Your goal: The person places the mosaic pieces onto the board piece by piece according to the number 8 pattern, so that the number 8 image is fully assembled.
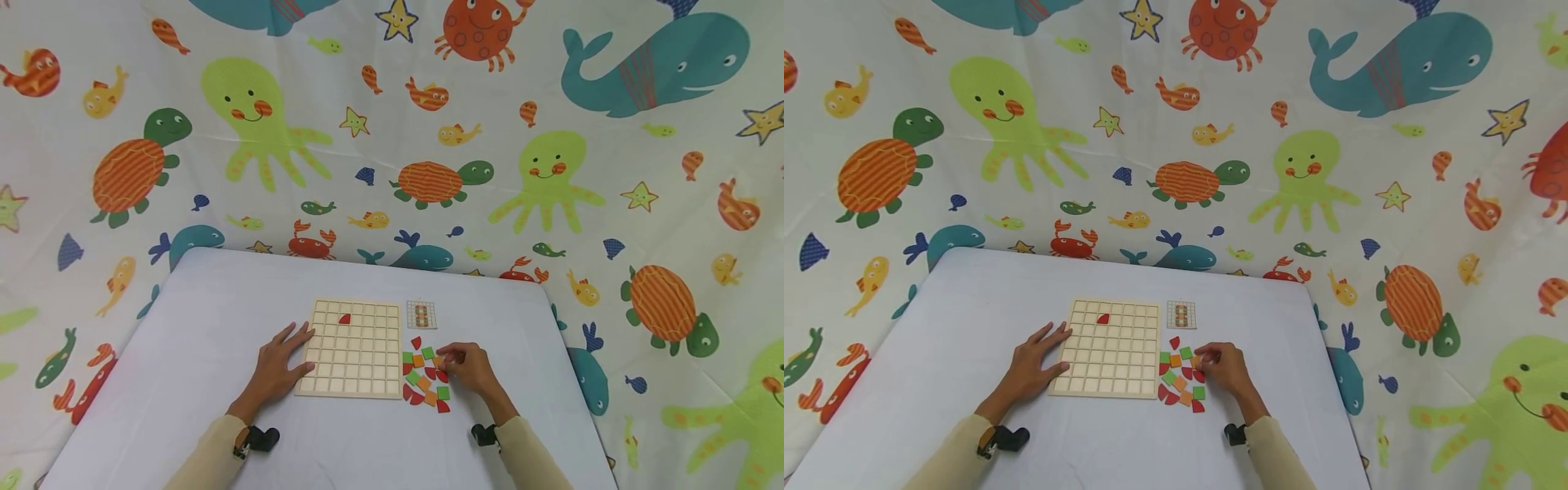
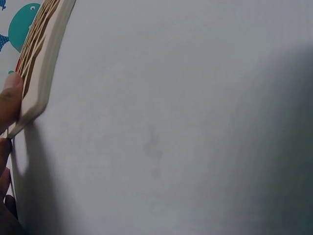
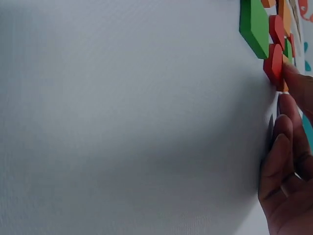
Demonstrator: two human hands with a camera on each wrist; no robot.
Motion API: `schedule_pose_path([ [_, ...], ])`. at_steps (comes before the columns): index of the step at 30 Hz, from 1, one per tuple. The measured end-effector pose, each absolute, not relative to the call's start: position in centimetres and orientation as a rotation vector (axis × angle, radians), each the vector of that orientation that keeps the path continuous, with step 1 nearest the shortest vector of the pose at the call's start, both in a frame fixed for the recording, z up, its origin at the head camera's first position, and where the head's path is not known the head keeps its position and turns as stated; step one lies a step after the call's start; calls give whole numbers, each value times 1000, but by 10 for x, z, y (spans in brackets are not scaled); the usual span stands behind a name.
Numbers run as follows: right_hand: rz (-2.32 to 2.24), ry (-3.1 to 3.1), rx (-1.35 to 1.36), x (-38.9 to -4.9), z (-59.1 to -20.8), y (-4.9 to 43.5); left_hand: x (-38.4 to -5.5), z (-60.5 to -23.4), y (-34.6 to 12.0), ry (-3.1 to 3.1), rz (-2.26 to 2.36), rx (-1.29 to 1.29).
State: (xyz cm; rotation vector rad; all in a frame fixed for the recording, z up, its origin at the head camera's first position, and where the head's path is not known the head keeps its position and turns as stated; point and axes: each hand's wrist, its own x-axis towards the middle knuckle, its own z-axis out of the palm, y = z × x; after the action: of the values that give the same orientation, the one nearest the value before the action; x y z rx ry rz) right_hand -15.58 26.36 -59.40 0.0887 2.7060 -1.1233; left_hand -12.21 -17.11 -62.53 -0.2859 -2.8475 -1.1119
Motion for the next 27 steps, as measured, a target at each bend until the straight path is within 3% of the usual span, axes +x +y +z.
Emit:
schedule_pose_path([
  [10,-1125,2734,102,-154,-596,260,-122,-627,-170,-2853,-1097,-279],
  [27,-1502,2496,203,-163,-588,250,-121,-627,-171,-2842,-1100,-271],
])
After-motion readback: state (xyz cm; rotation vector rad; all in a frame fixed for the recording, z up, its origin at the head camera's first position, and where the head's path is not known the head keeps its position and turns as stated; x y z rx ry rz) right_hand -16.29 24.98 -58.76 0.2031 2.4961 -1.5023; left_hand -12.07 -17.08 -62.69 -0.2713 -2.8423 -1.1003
